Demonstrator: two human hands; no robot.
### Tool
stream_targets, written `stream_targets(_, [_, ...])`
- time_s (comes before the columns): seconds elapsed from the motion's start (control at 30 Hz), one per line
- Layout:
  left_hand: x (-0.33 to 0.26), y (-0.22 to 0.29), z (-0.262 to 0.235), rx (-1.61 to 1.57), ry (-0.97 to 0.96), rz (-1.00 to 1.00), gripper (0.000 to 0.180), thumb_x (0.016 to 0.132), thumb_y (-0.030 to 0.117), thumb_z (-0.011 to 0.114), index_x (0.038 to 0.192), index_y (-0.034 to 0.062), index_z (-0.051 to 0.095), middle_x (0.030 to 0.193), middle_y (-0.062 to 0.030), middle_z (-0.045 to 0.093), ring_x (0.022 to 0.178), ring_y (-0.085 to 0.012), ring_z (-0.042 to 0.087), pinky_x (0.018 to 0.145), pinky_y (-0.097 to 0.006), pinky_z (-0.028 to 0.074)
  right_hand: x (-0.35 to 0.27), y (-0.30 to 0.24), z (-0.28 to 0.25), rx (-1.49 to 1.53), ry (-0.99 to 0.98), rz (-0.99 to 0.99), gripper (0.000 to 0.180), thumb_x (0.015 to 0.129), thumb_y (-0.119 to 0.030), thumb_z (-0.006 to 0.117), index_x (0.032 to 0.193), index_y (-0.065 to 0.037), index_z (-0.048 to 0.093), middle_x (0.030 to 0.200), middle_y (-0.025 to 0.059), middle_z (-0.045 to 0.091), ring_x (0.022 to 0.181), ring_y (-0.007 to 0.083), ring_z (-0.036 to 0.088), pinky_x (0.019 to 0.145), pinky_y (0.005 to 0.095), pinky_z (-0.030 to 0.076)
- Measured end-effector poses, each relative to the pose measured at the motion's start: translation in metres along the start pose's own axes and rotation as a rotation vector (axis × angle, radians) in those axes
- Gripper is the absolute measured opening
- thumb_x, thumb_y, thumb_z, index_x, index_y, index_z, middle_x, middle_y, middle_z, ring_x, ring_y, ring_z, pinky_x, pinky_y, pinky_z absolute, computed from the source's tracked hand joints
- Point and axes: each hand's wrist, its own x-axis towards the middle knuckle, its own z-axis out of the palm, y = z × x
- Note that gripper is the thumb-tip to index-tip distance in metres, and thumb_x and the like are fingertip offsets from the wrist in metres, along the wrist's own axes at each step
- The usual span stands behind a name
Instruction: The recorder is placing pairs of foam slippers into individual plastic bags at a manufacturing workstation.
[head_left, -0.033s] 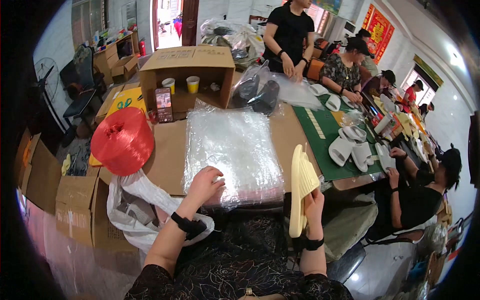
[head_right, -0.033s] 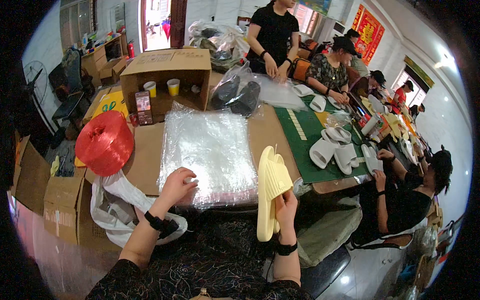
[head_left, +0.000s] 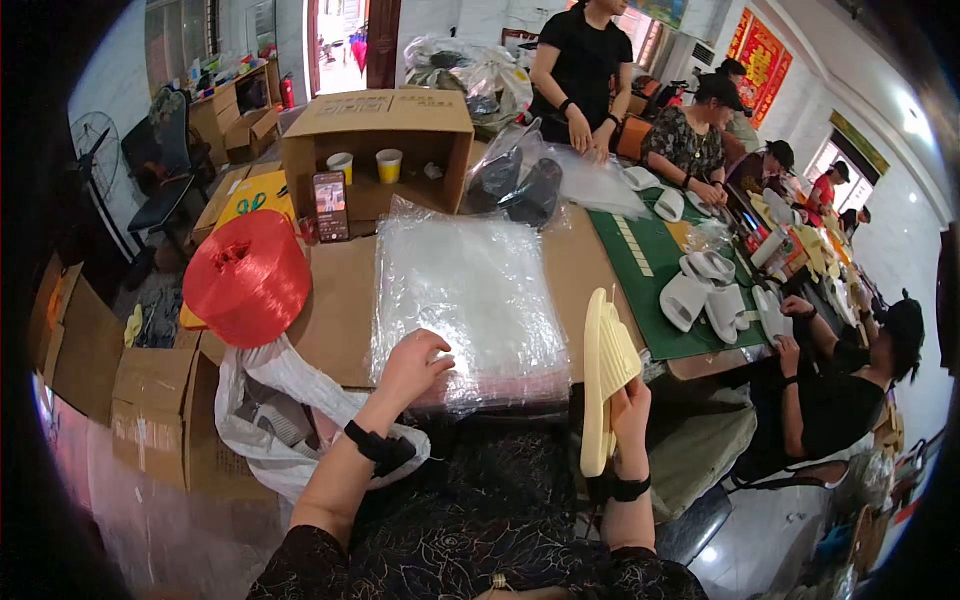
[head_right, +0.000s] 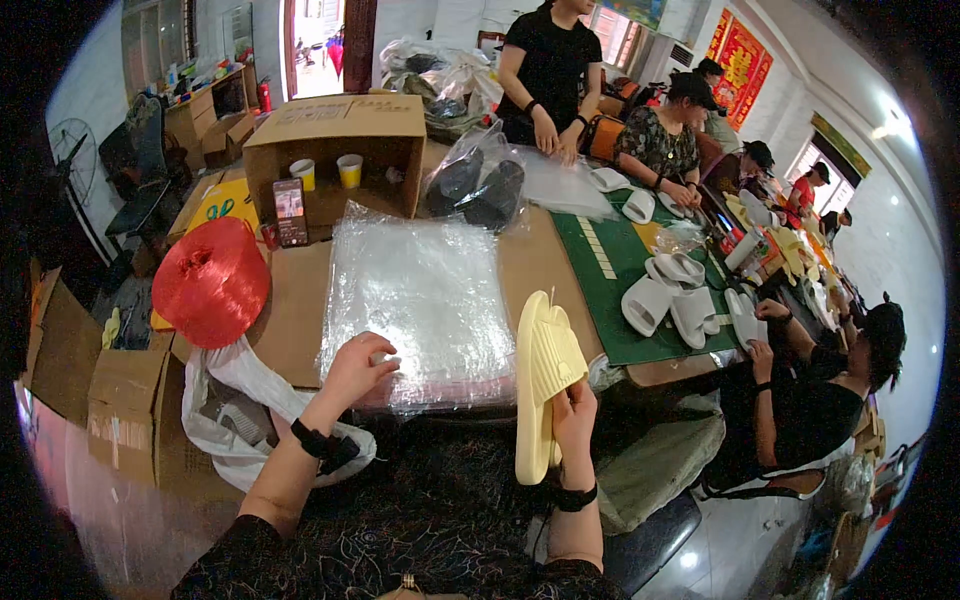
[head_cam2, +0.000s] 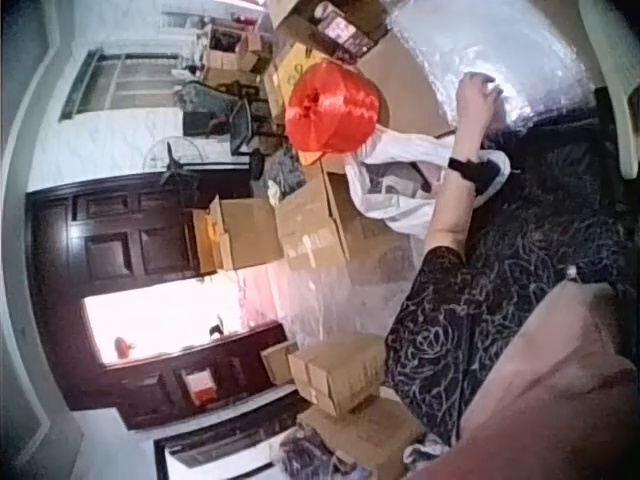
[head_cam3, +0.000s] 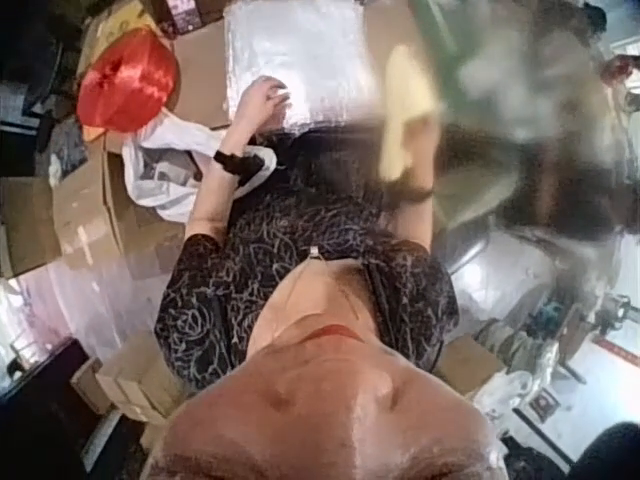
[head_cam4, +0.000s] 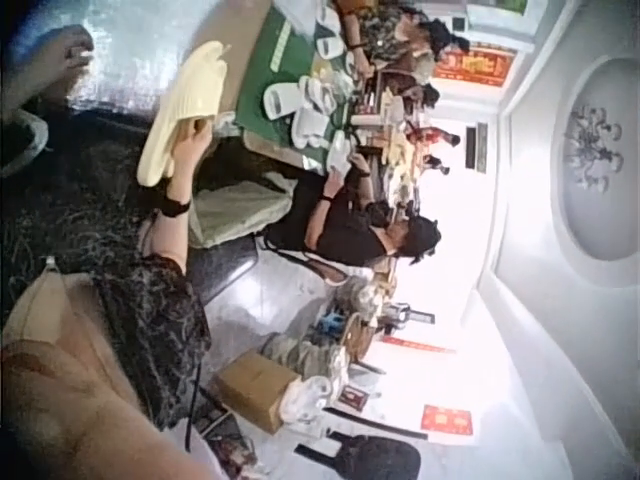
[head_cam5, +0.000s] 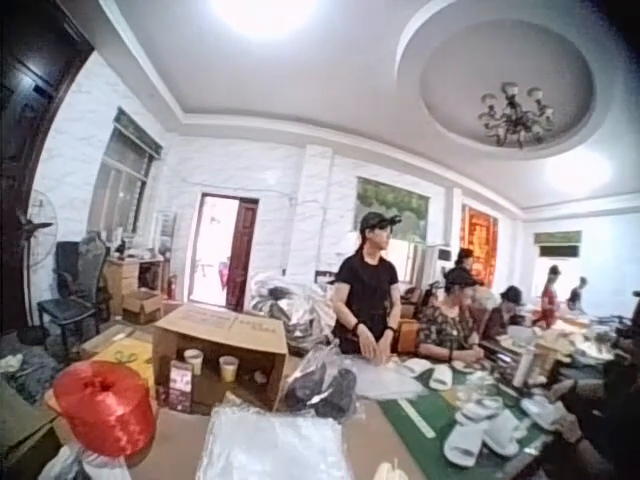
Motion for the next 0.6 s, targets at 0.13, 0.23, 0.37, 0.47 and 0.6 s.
stream_targets(0.13, [-0.001, 0.002, 0.003, 0.049, 0.057, 0.025, 0.021, 0.079, 0.023, 0.076, 0.088, 0.0045, 0.072, 0.09, -0.0111, 0.067, 0.085, -0.0278, 0.066, 0.074, -0.036, 0.053, -0.011, -0.031, 0.017, -0.066, -0.124, 0.003, 0.03, 0.096, -0.01, 0.06, 0.122, 0.004, 0.057, 0.11, 0.0089, 0.068, 0.098, 0.0129, 0.064, 0.084, 0.0286, 0.049])
stream_targets(0.23, [0.012, 0.008, 0.007, -0.056, -0.003, -0.027, 0.018, 0.081, 0.022, 0.075, 0.089, 0.0055, 0.073, 0.089, -0.0117, 0.069, 0.081, -0.0262, 0.066, 0.074, -0.036, 0.052, -0.025, -0.05, 0.032, 0.011, -0.265, 0.058, 0.028, 0.093, -0.009, 0.063, 0.118, 0.003, 0.061, 0.113, 0.0097, 0.068, 0.1, 0.0153, 0.064, 0.085, 0.0305, 0.05])
stream_targets(0.37, [0.031, 0.026, 0.001, -0.04, 0.037, 0.084, 0.018, 0.082, 0.024, 0.072, 0.087, 0.0067, 0.074, 0.083, -0.0104, 0.068, 0.077, -0.0248, 0.065, 0.071, -0.035, 0.051, -0.032, -0.075, 0.057, -0.199, -0.616, -0.138, 0.027, 0.086, -0.006, 0.067, 0.113, -0.001, 0.066, 0.117, 0.0134, 0.066, 0.106, 0.0233, 0.064, 0.088, 0.034, 0.05])
stream_targets(0.47, [0.044, 0.033, -0.006, -0.077, 0.024, 0.097, 0.019, 0.083, 0.025, 0.071, 0.089, 0.0065, 0.075, 0.083, -0.0113, 0.068, 0.076, -0.0247, 0.065, 0.07, -0.035, 0.051, -0.031, -0.076, 0.068, -0.307, -0.735, -0.136, 0.026, 0.083, -0.006, 0.066, 0.108, 0.0, 0.065, 0.101, 0.0166, 0.066, 0.092, 0.0318, 0.066, 0.078, 0.0358, 0.051])
stream_targets(0.6, [0.043, 0.038, -0.01, -0.194, -0.008, 0.061, 0.021, 0.082, 0.026, 0.071, 0.092, 0.0082, 0.076, 0.084, -0.0126, 0.068, 0.076, -0.0261, 0.066, 0.069, -0.034, 0.051, -0.024, -0.074, 0.068, -0.707, -0.611, -0.13, 0.019, 0.085, -0.014, 0.065, 0.096, 0.002, 0.064, 0.091, 0.0186, 0.063, 0.081, 0.0373, 0.063, 0.07, 0.0408, 0.051])
